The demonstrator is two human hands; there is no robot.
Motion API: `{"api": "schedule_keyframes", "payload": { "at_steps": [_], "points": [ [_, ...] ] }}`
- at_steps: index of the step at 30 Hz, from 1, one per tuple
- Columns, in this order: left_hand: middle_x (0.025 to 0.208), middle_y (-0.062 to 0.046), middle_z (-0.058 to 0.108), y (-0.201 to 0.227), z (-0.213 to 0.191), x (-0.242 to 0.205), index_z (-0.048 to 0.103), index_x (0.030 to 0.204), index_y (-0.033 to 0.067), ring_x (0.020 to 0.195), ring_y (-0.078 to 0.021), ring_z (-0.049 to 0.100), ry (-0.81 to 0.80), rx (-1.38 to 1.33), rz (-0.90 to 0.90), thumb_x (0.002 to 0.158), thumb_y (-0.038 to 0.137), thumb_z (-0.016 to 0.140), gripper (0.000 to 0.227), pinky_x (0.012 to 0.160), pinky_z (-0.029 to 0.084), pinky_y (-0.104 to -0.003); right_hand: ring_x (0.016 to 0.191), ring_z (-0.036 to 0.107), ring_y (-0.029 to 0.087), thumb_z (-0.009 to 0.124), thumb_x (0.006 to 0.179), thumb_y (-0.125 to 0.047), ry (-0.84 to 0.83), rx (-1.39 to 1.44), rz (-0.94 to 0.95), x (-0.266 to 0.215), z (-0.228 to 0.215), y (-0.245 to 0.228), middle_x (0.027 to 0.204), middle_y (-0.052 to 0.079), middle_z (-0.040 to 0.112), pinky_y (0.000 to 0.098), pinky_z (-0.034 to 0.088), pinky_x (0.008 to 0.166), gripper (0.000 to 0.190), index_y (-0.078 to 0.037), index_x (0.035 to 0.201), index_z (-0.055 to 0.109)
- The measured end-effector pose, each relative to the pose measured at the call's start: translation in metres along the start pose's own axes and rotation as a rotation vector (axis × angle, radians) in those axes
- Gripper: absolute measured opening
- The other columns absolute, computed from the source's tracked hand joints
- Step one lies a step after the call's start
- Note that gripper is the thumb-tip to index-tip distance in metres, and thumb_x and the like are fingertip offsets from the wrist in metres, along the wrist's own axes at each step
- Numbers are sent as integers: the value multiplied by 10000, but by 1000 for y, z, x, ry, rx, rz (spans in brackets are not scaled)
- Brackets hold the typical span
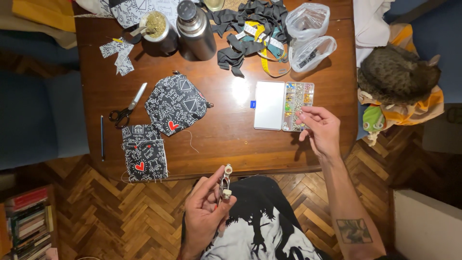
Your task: Punching holes and installing metal eyelets into patterned material to assemble small pouches.
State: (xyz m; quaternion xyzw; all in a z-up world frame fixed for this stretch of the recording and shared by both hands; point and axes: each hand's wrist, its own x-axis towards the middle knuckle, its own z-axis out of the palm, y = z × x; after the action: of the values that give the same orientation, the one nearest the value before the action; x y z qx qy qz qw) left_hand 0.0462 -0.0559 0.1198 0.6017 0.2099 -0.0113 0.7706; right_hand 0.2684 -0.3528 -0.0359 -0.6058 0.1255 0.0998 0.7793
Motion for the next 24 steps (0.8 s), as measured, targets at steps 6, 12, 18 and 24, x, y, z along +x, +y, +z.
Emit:
{"api": "schedule_keyframes", "payload": {
  "at_steps": [6, 12, 18, 24],
  "points": [
    [994, -11, 484, 13, 6, -2, 689, 1650, -21, 530, -33, 464, 6, 95, -3, 956, -15, 926, 733, 412, 447, -179, 901, 858, 276, 750, 1046, 175, -124, -67, -239, -53, 36, -47, 1055, 321, 814, 314, 726, 517, 109, 121, 1139, 735],
    [1009, 12, 528, 25, 16, -3, 714, 1629, 44, 612, -6, 419, -90, 190, 171, 965, 179, 977, 726, 446, 375, -149, 931, 872, 336, 730, 1001, 182, -306, -171, -363, -135, 94, -119, 1163, 293, 702, 318, 789, 594, 116, 75, 964, 705],
    [1090, -103, 778, -2, 10, -4, 743, 1522, 47, 840, -161, 734, 110, 710, 714, 939, 185, 1043, 670, 751, 633, -268, 722, 812, 263, 771, 974, 172, -526, 125, -333, -177, 115, -126, 1010, 262, 754, 252, 731, 486, 290, 6, 1211, 792],
    [1233, -93, 642, -16, -12, 10, 582, 1639, -10, 722, -219, 678, 9, 721, 1213, 1078, -1, 941, 665, 667, 589, -389, 521, 757, 234, 841, 980, 81, -654, 111, -78, -189, 113, -129, 960, 242, 744, 267, 715, 412, 123, 9, 1079, 851]
  ]
}}
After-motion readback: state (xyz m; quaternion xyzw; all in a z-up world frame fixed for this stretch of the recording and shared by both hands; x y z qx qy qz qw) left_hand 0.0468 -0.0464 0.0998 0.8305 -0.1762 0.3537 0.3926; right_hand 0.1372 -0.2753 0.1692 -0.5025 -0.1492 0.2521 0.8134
